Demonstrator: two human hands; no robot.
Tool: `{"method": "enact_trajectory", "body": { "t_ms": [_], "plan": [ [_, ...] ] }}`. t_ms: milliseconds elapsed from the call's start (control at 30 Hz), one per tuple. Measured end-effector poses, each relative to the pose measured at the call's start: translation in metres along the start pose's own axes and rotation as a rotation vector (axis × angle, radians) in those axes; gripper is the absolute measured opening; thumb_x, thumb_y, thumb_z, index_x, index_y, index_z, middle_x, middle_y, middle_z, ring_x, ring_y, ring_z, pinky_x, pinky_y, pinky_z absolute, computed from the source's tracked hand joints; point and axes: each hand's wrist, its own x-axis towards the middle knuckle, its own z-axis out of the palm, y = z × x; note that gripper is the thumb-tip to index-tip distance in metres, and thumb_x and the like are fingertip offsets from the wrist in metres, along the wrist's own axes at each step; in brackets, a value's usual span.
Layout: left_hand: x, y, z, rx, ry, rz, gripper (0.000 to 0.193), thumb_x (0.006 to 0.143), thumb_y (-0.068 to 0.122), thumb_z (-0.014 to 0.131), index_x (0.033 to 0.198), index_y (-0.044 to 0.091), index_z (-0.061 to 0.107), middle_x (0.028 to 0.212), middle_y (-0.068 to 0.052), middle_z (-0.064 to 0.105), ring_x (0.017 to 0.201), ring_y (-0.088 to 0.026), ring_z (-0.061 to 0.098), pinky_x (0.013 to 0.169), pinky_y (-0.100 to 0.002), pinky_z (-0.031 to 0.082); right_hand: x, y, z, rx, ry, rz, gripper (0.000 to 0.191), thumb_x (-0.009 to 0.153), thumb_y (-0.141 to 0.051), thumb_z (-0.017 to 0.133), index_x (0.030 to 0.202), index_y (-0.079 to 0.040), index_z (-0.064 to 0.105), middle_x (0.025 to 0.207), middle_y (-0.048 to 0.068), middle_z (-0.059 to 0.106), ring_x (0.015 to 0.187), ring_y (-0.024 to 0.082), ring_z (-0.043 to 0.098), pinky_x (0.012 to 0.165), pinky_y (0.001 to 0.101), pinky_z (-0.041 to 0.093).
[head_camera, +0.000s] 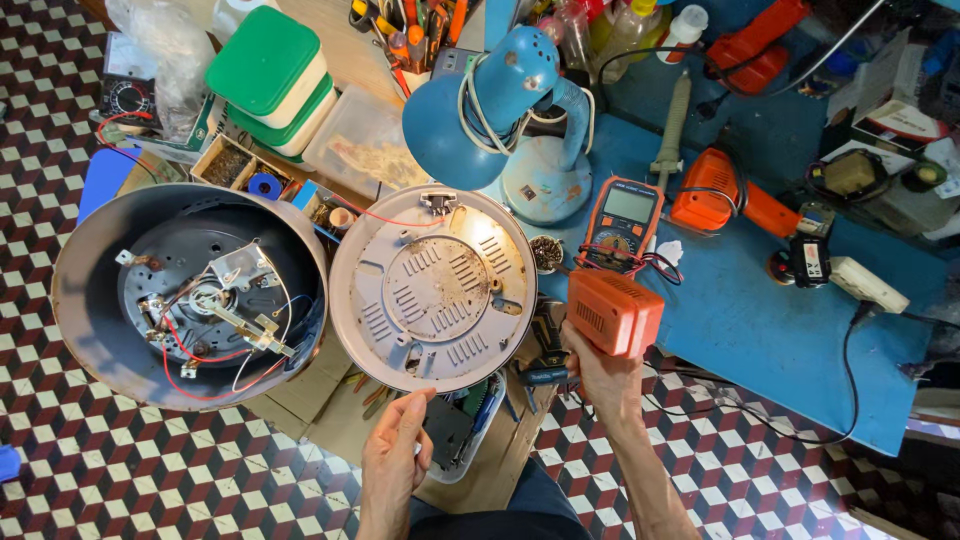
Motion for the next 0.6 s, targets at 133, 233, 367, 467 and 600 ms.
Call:
{"method": "enact_trajectory", "body": {
  "t_ms": [133, 233, 367, 467, 600],
  "plan": [
    [0.003, -0.005, 0.006, -0.005, 0.034, -0.052, 0.041, 0.097, 0.037, 0.059, 0.120, 0.005, 0.071, 0.048, 0.000, 0.048, 0.033, -0.005, 0.030, 0.033, -0.024, 0.019, 0.009, 0.010, 0.001, -0.057, 0.015, 0.100, 0.024, 0.086, -0.023, 0.078, 0.096, -0.003, 0.069, 0.060, 0.003, 0.064, 0.048, 0.012, 0.058, 0.043, 0.0277, 0.046],
    [0.002, -0.002, 0.013, 0.009, 0.046, -0.069, 0.042, 0.097, 0.037, 0.059, 0.121, 0.005, 0.071, 0.049, -0.001, 0.049, 0.033, -0.005, 0.031, 0.034, -0.023, 0.020, 0.013, 0.013, 0.001, -0.033, -0.002, 0.072, 0.023, 0.087, -0.023, 0.078, 0.095, -0.003, 0.069, 0.060, 0.003, 0.064, 0.048, 0.011, 0.059, 0.043, 0.0263, 0.048],
    [0.001, 0.005, 0.019, 0.011, 0.060, -0.089, 0.043, 0.097, 0.038, 0.059, 0.122, 0.005, 0.070, 0.051, 0.000, 0.050, 0.034, -0.005, 0.031, 0.034, -0.022, 0.020, 0.014, 0.015, 0.003, -0.043, 0.014, 0.102, 0.022, 0.087, -0.022, 0.077, 0.094, -0.003, 0.069, 0.060, 0.004, 0.064, 0.048, 0.011, 0.059, 0.043, 0.0265, 0.048],
    [0.000, 0.008, 0.020, -0.004, 0.062, -0.107, 0.042, 0.097, 0.038, 0.059, 0.123, 0.006, 0.070, 0.051, 0.000, 0.048, 0.035, -0.004, 0.030, 0.035, -0.022, 0.019, 0.014, 0.015, 0.004, -0.010, -0.012, 0.083, 0.021, 0.089, -0.022, 0.077, 0.093, -0.002, 0.071, 0.061, 0.003, 0.063, 0.048, 0.010, 0.058, 0.044, 0.0250, 0.048],
    [0.001, 0.013, 0.020, -0.006, 0.067, -0.111, 0.041, 0.098, 0.037, 0.058, 0.123, 0.006, 0.070, 0.052, 0.000, 0.048, 0.034, -0.005, 0.029, 0.034, -0.022, 0.019, 0.015, 0.017, 0.004, -0.010, -0.045, 0.032, 0.018, 0.092, -0.020, 0.074, 0.094, -0.003, 0.074, 0.063, 0.003, 0.064, 0.050, 0.008, 0.057, 0.046, 0.0233, 0.047]
  ]
}}
